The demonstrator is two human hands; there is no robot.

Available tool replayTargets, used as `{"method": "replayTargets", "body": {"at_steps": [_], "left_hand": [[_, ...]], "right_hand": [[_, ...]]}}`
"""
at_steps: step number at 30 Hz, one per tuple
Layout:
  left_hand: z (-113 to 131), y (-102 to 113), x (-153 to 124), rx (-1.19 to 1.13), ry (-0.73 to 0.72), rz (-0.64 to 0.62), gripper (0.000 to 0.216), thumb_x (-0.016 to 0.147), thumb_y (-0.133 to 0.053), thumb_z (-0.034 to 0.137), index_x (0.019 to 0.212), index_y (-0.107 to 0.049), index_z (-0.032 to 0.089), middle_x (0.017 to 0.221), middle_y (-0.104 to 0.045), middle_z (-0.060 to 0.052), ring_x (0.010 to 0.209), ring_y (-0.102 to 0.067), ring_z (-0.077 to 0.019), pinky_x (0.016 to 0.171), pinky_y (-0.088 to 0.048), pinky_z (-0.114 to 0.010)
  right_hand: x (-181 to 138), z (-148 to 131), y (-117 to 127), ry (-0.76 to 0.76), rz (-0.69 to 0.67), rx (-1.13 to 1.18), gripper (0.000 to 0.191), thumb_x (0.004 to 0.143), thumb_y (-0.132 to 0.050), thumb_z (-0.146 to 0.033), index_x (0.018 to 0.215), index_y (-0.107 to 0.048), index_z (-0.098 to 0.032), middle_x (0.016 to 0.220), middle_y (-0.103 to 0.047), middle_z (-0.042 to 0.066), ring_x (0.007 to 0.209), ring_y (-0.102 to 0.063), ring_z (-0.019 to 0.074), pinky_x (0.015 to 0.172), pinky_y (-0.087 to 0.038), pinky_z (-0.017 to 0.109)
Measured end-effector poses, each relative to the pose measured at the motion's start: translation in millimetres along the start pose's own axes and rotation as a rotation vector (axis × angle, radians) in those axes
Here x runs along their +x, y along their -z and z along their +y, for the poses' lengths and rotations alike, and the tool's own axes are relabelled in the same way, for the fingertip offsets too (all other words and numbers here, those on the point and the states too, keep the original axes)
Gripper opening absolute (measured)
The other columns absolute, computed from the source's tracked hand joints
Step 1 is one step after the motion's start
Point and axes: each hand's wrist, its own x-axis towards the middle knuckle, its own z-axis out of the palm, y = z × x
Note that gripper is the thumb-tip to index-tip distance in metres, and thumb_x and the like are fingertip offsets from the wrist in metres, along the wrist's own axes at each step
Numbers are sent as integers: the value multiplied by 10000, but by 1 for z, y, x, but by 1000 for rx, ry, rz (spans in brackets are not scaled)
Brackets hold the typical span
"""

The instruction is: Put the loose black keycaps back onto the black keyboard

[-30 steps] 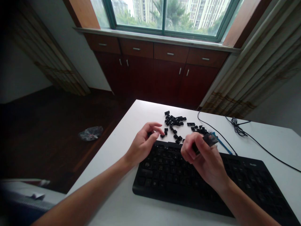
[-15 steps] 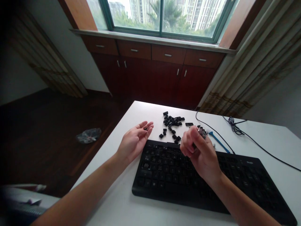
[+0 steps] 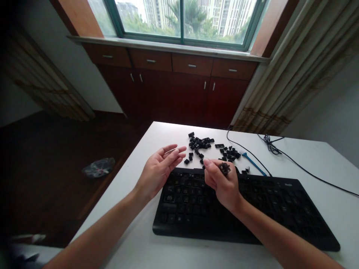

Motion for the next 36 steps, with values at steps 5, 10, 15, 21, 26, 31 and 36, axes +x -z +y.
{"method": "replayTargets", "body": {"at_steps": [5,10,15,21,26,31,36], "left_hand": [[1,-3,-11,411,-164,-201,259,871,-715,334,1065,-678,166,940,-748,-67,803,-686,-145,737,-553,-255],[-3,-4,-21,764,-432,-334,277,786,-796,341,1031,-754,220,826,-737,-26,679,-629,-121,661,-522,-239],[-8,-2,-22,799,-506,-381,284,766,-810,331,1018,-747,217,860,-776,-25,646,-656,-120,654,-540,-237],[-10,-3,-26,818,-503,-356,264,794,-790,316,1018,-690,216,846,-776,-15,653,-683,-118,635,-553,-224],[-9,-18,-27,897,-547,-405,164,831,-753,308,947,-698,206,858,-756,-39,714,-696,-143,678,-565,-252],[-8,-42,-23,856,-517,-463,119,848,-730,276,950,-759,222,996,-737,-78,866,-700,-183,777,-582,-303],[-20,-61,-18,710,-238,-451,290,817,-754,250,1088,-665,193,1061,-739,-89,910,-716,-191,842,-600,-335]], "right_hand": [[0,-20,2,11,-3,-92,472,970,-560,-366,546,-424,-210,446,-348,-65,394,-309,83,408,-224,273],[-9,-23,14,26,-25,-484,194,966,-572,-385,908,-629,-210,601,-563,-41,480,-458,93,448,-334,240],[-18,-25,22,39,-127,-641,139,960,-587,-327,1038,-652,-233,843,-698,7,764,-644,147,710,-492,270],[-26,-28,24,107,-184,-716,115,922,-641,-290,1028,-652,-247,932,-711,14,802,-652,155,728,-511,277],[-27,-31,31,80,-174,-752,216,861,-715,-305,1060,-646,-252,914,-721,17,820,-683,186,745,-541,311],[-23,-50,62,188,-157,-856,182,872,-702,-297,1044,-662,-255,970,-724,39,856,-681,203,757,-552,333],[-25,-64,108,284,-246,-958,168,892,-673,-266,1059,-684,-258,1023,-706,61,911,-679,223,810,-566,368]]}}
